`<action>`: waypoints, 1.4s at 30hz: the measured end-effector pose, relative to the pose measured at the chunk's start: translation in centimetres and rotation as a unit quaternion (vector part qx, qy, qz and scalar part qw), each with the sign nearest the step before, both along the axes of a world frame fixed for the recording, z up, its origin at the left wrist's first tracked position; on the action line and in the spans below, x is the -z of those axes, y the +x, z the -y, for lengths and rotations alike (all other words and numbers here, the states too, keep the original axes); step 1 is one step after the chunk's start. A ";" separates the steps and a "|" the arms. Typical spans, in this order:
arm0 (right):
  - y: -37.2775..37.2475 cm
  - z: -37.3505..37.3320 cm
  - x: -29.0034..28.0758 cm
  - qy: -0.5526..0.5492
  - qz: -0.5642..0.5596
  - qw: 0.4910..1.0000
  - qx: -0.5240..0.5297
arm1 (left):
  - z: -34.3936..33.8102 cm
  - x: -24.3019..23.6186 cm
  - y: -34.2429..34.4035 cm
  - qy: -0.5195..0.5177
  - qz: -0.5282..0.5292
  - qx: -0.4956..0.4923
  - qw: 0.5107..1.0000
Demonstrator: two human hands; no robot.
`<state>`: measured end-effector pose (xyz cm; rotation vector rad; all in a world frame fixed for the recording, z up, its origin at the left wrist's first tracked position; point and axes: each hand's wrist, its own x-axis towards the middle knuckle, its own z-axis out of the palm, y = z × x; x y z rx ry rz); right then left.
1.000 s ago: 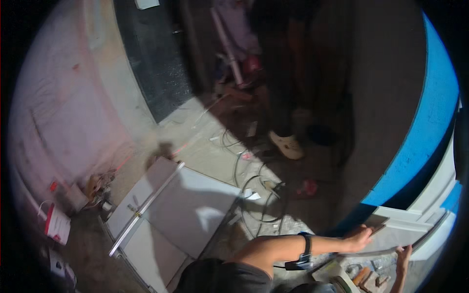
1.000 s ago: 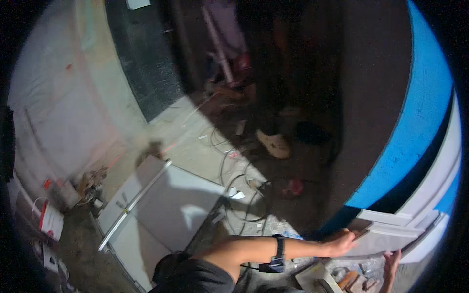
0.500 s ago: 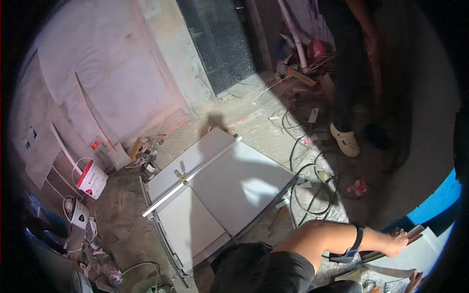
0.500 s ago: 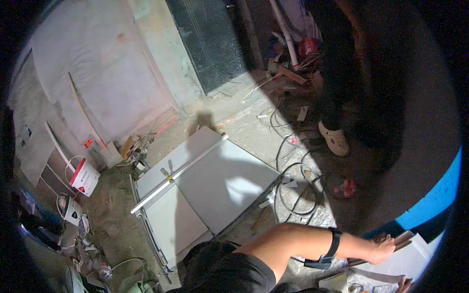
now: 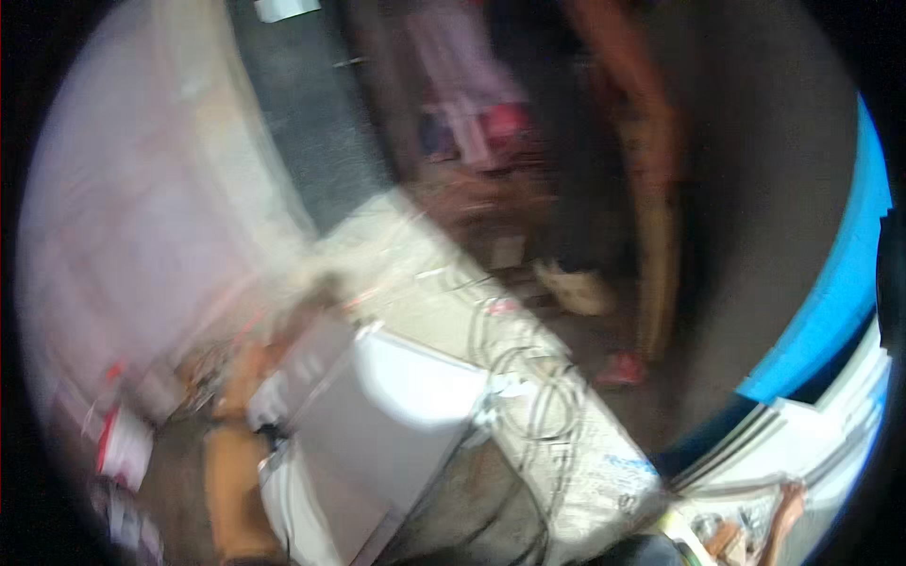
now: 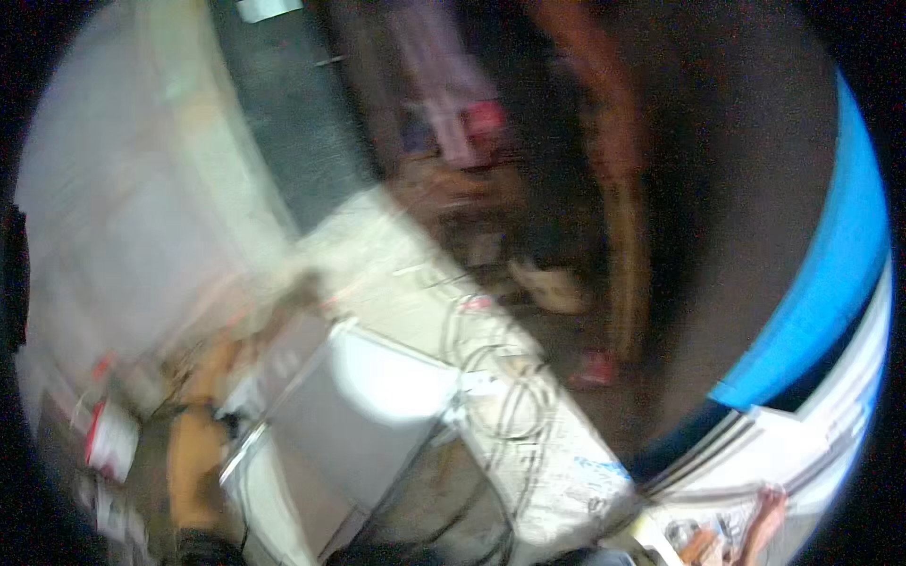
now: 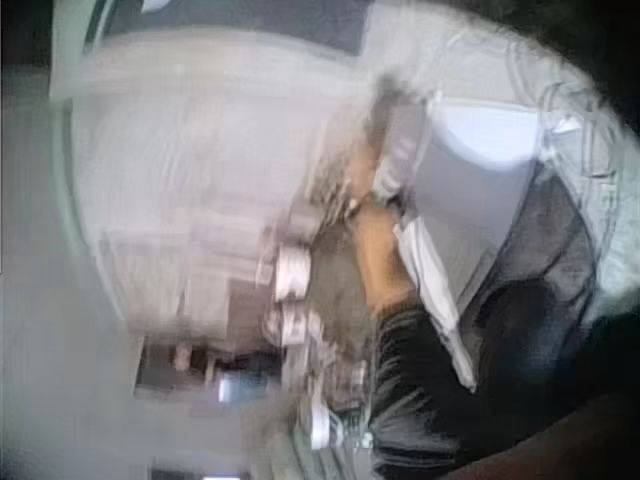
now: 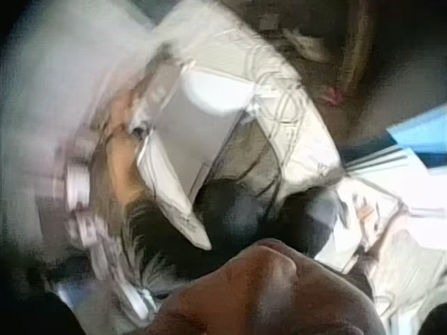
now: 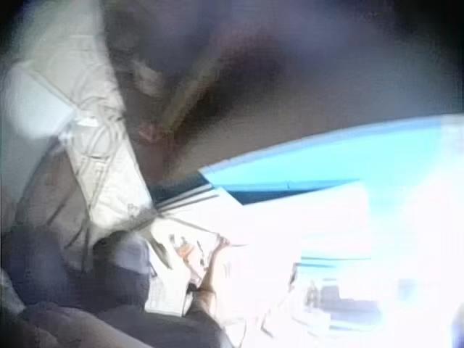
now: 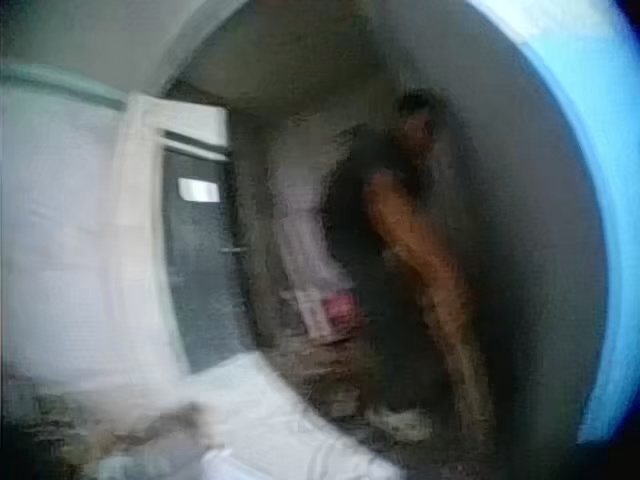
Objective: Measuring and cutting ceramic tiles for wall installation in a bathroom renovation.
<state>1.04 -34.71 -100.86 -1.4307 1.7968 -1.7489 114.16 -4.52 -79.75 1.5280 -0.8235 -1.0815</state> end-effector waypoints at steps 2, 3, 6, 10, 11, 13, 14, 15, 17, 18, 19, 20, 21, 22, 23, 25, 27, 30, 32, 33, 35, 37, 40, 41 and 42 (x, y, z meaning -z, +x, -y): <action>16.0 -2.3 -4.8 0.128 -0.187 0.970 0.092 | 8.4 0.7 -2.8 0.040 0.044 0.068 0.996; 18.1 -3.9 -7.9 0.125 -0.195 0.970 0.081 | 11.1 3.1 -3.2 0.050 0.048 0.100 0.993; 19.0 -8.3 -10.6 0.186 -0.166 0.961 0.123 | 14.7 8.7 -3.3 0.089 0.075 0.155 0.981; 19.4 -11.2 -11.7 0.194 -0.254 0.939 0.123 | 10.2 12.2 0.4 0.148 0.142 0.129 0.970; 19.2 -11.4 -11.0 0.217 -0.228 0.945 0.084 | 8.1 12.9 1.3 0.164 0.159 0.114 0.967; 18.9 -11.9 -10.1 0.212 -0.317 0.923 0.057 | 4.9 13.8 2.4 0.190 0.191 0.085 0.959; 18.8 -12.2 -9.7 0.211 -0.324 0.921 0.045 | 3.2 14.3 2.8 0.203 0.206 0.070 0.955; 18.8 -12.4 -8.6 0.206 -0.353 0.910 0.067 | 1.9 14.4 3.0 0.216 0.221 0.057 0.949; 19.1 -12.8 -8.0 0.218 -0.380 0.896 0.072 | -0.9 14.6 3.7 0.240 0.252 0.025 0.937; 19.2 -12.8 -7.5 0.239 -0.386 0.888 0.072 | -2.5 14.6 4.1 0.253 0.268 0.008 0.930; 19.5 -13.0 -7.3 0.226 -0.384 0.893 0.057 | -4.0 14.6 4.5 0.264 0.283 -0.009 0.922; 20.2 -13.1 -7.2 0.212 -0.382 0.898 0.042 | -5.4 14.6 4.9 0.275 0.299 -0.027 0.913; 21.6 -13.4 -7.8 0.232 -0.324 0.917 0.012 | -6.7 14.4 5.1 0.287 0.314 -0.045 0.904; 22.8 -13.6 -7.8 0.267 -0.359 0.894 0.015 | -8.0 14.3 5.3 0.298 0.329 -0.063 0.894; 24.3 -14.1 -8.7 0.311 -0.351 0.883 -0.009 | -9.2 14.2 5.5 0.308 0.343 -0.081 0.884; 28.1 -14.9 -10.7 0.304 -0.387 0.867 -0.079 | -11.4 13.9 5.7 0.328 0.371 -0.118 0.861; 29.8 -14.5 -11.1 0.185 -0.462 0.848 -0.182 | -13.5 13.9 5.7 0.346 0.395 -0.156 0.837; 36.9 -11.9 -16.8 0.093 -0.494 0.811 -0.299 | -15.9 13.9 5.7 0.393 0.428 -0.201 0.789; 39.4 -10.7 -20.0 -0.014 -0.516 0.786 -0.340 | -13.7 13.9 6.6 0.396 0.460 -0.218 0.764; 40.7 -9.4 -20.7 -0.033 -0.527 0.782 -0.332 | -12.5 14.3 5.9 0.404 0.343 -0.229 0.816; 43.9 -6.4 -23.2 -0.077 -0.555 0.752 -0.346 | -18.3 21.4 6.7 0.387 0.548 -0.200 0.714; 46.0 -5.1 -25.4 -0.083 -0.597 0.735 -0.310 | -19.1 24.6 5.7 0.350 0.578 -0.162 0.719; 48.0 -3.6 -27.2 -0.089 -0.615 0.737 -0.266 | -20.3 27.8 1.9 0.247 0.667 -0.051 0.701; 48.1 -3.0 -27.1 -0.097 -0.615 0.738 -0.260 | -20.7 28.4 0.7 0.212 0.692 -0.013 0.690; 48.2 -2.3 -27.0 -0.105 -0.615 0.739 -0.254 | -21.2 29.0 0.0 0.177 0.714 0.024 0.677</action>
